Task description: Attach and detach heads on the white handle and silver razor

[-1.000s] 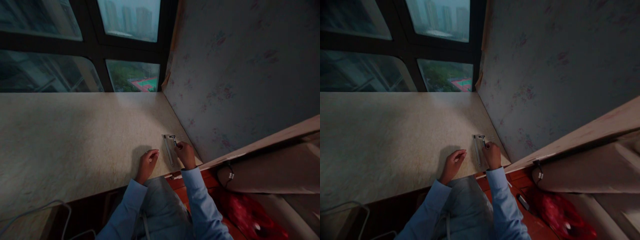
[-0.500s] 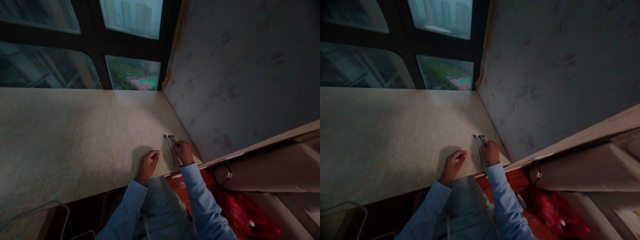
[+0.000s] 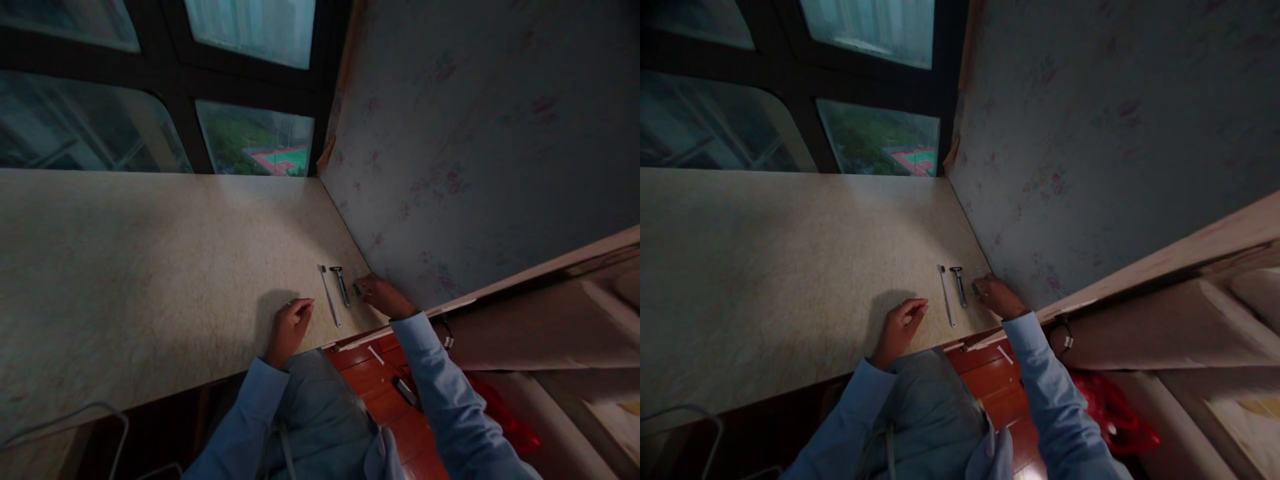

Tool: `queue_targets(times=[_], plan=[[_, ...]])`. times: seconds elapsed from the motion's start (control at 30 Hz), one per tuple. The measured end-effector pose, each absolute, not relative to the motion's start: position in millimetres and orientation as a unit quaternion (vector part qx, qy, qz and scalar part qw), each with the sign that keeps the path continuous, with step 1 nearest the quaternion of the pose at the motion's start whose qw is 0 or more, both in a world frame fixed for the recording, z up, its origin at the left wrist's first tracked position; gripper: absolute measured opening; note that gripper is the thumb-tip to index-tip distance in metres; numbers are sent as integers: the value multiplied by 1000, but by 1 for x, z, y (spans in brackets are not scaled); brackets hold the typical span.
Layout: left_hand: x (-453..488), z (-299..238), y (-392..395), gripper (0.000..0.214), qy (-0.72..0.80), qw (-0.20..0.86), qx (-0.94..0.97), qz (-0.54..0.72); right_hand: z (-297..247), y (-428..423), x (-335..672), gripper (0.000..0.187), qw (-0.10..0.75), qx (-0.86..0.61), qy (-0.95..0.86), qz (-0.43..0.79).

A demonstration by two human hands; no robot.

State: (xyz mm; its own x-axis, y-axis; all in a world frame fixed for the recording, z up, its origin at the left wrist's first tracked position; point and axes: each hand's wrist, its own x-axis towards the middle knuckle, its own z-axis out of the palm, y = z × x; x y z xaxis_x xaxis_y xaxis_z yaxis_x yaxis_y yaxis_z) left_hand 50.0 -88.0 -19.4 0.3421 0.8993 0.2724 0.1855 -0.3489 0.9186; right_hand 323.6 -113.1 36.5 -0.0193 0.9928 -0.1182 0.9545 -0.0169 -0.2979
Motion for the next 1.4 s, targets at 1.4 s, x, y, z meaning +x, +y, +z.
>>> queue_targets(times=[1.4], plan=[[51,-18,-90,19,393,408,708,422,45,-89,324,27,171,-796,-571,104]])
